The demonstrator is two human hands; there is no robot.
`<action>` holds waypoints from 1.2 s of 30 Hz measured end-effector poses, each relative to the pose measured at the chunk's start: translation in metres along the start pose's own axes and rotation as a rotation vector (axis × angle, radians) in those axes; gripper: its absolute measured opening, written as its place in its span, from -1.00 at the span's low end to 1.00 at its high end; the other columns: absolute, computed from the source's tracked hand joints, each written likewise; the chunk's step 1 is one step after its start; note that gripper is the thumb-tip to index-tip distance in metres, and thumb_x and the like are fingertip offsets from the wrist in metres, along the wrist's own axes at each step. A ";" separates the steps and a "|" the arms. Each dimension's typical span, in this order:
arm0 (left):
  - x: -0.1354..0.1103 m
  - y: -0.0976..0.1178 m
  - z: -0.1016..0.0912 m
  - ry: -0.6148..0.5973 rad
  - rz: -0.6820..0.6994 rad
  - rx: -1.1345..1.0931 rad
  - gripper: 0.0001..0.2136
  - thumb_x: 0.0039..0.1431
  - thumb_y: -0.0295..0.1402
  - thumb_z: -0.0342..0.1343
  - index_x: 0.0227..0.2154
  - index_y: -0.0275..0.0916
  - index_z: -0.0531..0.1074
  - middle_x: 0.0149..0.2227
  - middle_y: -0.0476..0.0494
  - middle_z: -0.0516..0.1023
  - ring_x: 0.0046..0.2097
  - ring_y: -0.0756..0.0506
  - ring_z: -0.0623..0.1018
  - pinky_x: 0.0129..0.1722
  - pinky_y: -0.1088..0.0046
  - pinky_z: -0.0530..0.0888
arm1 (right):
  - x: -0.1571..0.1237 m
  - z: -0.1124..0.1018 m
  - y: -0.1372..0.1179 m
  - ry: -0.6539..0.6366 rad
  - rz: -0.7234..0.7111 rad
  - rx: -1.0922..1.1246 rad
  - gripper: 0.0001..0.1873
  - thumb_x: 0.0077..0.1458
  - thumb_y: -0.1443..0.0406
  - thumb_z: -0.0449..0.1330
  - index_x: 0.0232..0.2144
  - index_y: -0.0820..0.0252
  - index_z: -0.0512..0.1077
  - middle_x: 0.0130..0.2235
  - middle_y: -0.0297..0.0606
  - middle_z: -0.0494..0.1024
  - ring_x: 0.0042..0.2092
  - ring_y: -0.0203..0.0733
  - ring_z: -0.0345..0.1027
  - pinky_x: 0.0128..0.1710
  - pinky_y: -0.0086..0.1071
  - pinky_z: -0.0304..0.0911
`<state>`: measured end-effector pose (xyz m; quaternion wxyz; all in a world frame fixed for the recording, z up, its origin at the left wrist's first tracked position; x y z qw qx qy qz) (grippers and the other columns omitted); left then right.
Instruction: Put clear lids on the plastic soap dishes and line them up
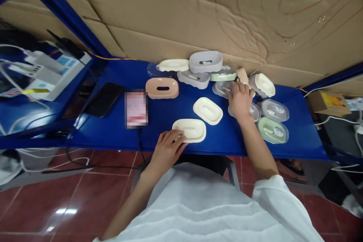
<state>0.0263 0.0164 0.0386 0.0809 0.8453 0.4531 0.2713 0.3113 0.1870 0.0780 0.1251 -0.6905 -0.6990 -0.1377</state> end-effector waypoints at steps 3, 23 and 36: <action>0.003 0.002 0.002 -0.011 0.033 -0.026 -0.92 0.46 -0.36 0.16 -0.10 -0.18 0.54 0.02 -0.21 0.64 0.10 -0.22 0.60 0.06 0.18 0.47 | 0.005 -0.001 0.004 -0.025 -0.022 -0.017 -0.62 0.44 0.28 0.05 0.18 0.23 0.49 0.15 0.04 0.58 0.18 0.24 0.35 0.16 0.11 0.16; 0.016 0.011 0.013 -0.021 0.140 -0.176 -0.89 0.42 -0.42 0.19 -0.05 -0.17 0.52 0.06 -0.23 0.63 0.08 -0.18 0.61 0.09 0.17 0.49 | 0.081 -0.032 -0.084 -0.028 -0.377 0.221 -0.57 0.50 0.18 0.04 0.24 0.23 0.46 0.26 0.00 0.55 0.34 0.17 0.32 0.34 0.16 0.14; 0.010 0.005 -0.007 0.059 0.164 0.045 -0.54 0.38 -0.34 0.27 0.30 -0.10 0.42 0.41 -0.36 0.38 0.44 -0.34 0.39 0.38 -0.05 0.39 | -0.164 -0.058 -0.122 -0.008 -0.640 0.373 -0.71 0.44 0.22 0.24 0.14 0.11 0.54 0.04 -0.17 0.70 0.10 -0.11 0.54 0.34 -0.07 0.14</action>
Point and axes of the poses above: each hand's wrist, its own x-axis towards the middle knuckle, its own z-axis out of the palm, y = z × x, the point moved 9 cm from there along x, towards the middle knuckle
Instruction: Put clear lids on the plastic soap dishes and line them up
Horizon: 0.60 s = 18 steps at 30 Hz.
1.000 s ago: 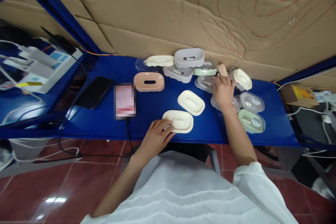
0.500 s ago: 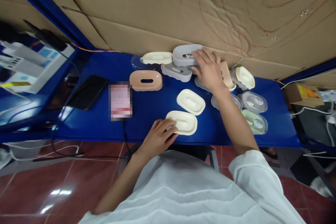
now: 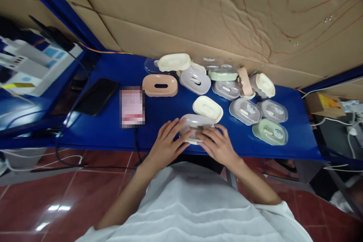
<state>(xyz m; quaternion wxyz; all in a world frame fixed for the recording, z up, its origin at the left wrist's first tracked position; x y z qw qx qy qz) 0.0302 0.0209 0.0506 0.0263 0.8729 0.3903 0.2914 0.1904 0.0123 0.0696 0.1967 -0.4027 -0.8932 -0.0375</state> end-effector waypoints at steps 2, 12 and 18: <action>0.002 0.004 0.009 -0.084 0.045 -0.028 -0.62 0.44 -0.36 0.18 0.27 -0.12 0.46 0.36 -0.27 0.48 0.42 -0.27 0.43 0.42 0.02 0.36 | -0.008 0.011 -0.003 -0.025 0.006 0.029 -0.67 0.44 0.20 0.24 0.19 0.05 0.53 0.09 -0.18 0.68 0.18 -0.08 0.51 0.37 -0.06 0.16; 0.001 0.011 0.026 -0.143 0.035 -0.104 -0.63 0.48 -0.41 0.09 0.28 -0.12 0.47 0.35 -0.21 0.50 0.43 -0.23 0.42 0.46 0.03 0.33 | -0.026 0.017 0.003 0.044 0.026 0.021 -0.53 0.38 0.18 0.32 0.28 -0.11 0.47 0.04 -0.24 0.72 0.15 -0.04 0.58 0.19 -0.10 0.36; 0.007 0.015 0.026 -0.128 0.098 -0.109 -0.71 0.50 -0.37 0.08 0.19 -0.20 0.51 0.33 -0.23 0.52 0.41 -0.22 0.44 0.44 0.07 0.36 | -0.040 0.017 -0.005 0.066 0.055 -0.038 -0.39 0.39 0.27 0.30 0.41 -0.14 0.32 0.00 -0.28 0.74 0.03 -0.07 0.63 -0.03 -0.16 0.37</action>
Point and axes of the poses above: each hand's wrist, its own x-axis towards the middle knuckle, its own z-axis out of the palm, y = z × x, the point moved 9 cm from there along x, towards the middle knuckle
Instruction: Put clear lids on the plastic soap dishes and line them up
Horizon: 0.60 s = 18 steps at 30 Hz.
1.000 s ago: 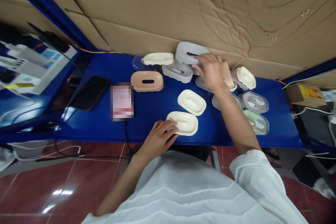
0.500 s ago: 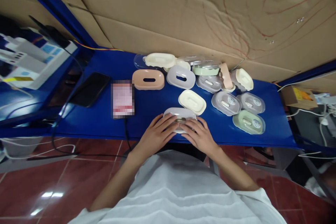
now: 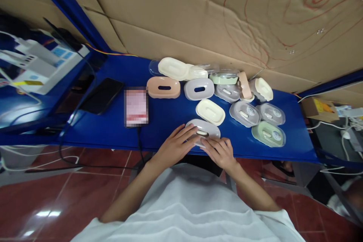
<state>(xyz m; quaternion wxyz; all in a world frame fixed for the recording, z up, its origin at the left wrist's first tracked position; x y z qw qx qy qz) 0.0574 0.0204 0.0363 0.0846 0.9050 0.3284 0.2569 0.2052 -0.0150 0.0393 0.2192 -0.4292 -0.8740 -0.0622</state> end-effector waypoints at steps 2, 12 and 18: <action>0.000 -0.001 0.001 0.006 0.009 -0.012 -0.72 0.50 -0.39 0.09 0.17 -0.21 0.52 0.32 -0.22 0.53 0.41 -0.22 0.44 0.43 0.07 0.37 | -0.003 -0.002 -0.002 -0.007 0.010 0.012 -0.40 0.40 0.29 0.29 0.41 -0.07 0.32 0.01 -0.25 0.73 0.03 -0.09 0.62 -0.03 -0.15 0.35; -0.001 -0.005 -0.005 -0.009 -0.049 -0.041 -0.77 0.48 -0.40 0.08 0.08 -0.14 0.54 0.21 -0.17 0.61 0.33 -0.23 0.49 0.34 0.03 0.40 | 0.131 -0.034 0.118 -0.031 0.081 -0.072 -0.58 0.51 0.22 0.07 0.32 0.08 0.42 0.33 -0.07 0.51 0.38 0.02 0.35 0.35 0.04 0.17; -0.031 -0.020 -0.024 0.101 -0.211 -0.032 -0.78 0.40 -0.37 0.22 0.05 -0.11 0.55 0.12 -0.24 0.60 0.20 -0.25 0.56 0.26 0.00 0.48 | 0.245 0.012 0.179 -0.143 0.071 -0.065 -0.58 0.48 0.23 0.13 0.29 0.17 0.47 0.28 -0.09 0.56 0.30 -0.02 0.41 0.30 -0.08 0.28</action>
Point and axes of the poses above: each hand's wrist, its own x-axis towards the middle knuckle, its own z-axis out of the palm, y = z × x, the point moved 9 cm from there along x, towards the middle knuckle
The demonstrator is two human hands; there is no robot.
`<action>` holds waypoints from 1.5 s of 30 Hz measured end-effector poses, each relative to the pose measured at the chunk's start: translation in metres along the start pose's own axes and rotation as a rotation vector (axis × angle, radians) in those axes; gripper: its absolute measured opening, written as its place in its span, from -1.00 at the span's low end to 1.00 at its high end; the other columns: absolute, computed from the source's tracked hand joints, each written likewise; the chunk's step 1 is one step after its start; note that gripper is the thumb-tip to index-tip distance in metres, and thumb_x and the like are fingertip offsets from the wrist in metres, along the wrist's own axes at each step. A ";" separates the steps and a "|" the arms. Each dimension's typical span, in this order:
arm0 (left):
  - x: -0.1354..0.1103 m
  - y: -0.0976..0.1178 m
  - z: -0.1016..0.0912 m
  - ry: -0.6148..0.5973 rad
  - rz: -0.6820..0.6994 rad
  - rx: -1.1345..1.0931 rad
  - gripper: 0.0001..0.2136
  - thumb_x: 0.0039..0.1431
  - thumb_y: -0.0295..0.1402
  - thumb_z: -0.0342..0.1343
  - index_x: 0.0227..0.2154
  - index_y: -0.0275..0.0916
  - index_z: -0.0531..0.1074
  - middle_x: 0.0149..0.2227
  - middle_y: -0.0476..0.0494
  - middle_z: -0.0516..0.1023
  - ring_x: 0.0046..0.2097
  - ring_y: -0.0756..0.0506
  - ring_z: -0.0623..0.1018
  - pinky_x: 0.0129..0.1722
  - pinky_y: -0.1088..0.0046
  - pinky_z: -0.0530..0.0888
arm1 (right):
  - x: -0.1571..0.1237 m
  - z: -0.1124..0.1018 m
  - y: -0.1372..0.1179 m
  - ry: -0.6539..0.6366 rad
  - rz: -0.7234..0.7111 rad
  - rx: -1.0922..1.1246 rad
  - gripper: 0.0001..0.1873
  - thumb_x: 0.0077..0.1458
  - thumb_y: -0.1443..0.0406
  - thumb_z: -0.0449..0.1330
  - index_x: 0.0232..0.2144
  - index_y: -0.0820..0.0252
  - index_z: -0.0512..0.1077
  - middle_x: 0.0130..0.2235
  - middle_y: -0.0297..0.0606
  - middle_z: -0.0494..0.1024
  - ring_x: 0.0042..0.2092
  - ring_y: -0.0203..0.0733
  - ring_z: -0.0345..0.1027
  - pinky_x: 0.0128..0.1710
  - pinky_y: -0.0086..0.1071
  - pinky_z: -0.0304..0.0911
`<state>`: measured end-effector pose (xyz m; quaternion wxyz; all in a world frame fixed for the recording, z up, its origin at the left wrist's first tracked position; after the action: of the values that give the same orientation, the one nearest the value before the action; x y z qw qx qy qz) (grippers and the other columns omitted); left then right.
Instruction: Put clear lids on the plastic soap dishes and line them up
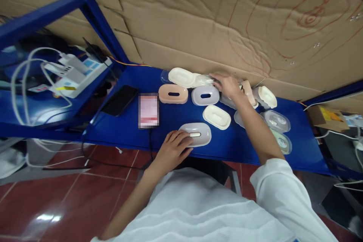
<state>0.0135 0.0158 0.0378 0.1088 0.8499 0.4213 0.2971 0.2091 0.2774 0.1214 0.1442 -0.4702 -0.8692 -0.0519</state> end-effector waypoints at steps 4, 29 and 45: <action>-0.010 -0.014 -0.007 0.093 -0.083 -0.084 -0.58 0.36 -0.37 0.27 0.23 -0.07 0.43 0.38 -0.36 0.31 0.42 -0.34 0.38 0.32 -0.08 0.48 | -0.034 -0.011 -0.014 0.146 0.085 -0.002 -0.58 0.52 0.28 -0.02 0.19 0.20 0.56 0.23 -0.04 0.59 0.31 0.02 0.39 0.29 -0.05 0.26; 0.016 -0.023 0.029 -0.186 -0.197 -0.370 -0.27 0.34 -0.18 0.31 0.48 0.05 0.14 0.44 -0.32 0.22 0.45 -0.32 0.33 0.43 -0.03 0.38 | -0.237 0.029 -0.153 -0.030 -0.233 0.192 -0.46 0.35 0.17 0.33 0.34 -0.14 0.43 0.36 -0.13 0.47 0.46 0.11 0.22 0.45 0.22 0.19; 0.015 -0.032 0.025 -0.215 -0.206 -0.378 -0.26 0.26 0.00 0.34 0.44 0.11 0.24 0.46 -0.16 0.33 0.44 -0.28 0.39 0.41 -0.01 0.41 | -0.224 0.018 -0.148 -0.107 -0.244 0.332 -0.38 0.41 0.12 0.25 0.43 -0.02 0.30 0.51 0.00 0.16 0.57 0.21 -0.13 0.45 0.21 0.18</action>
<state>0.0146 0.0492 0.0103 0.3400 0.7937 0.4287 0.2658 0.1979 0.0196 0.0443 0.1660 -0.3332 -0.9227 0.1001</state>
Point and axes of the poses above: each hand's wrist, its own x-axis towards the middle knuckle, its own z-axis out of the palm, y = z × x, the point moved 9 cm from there along x, towards the middle knuckle
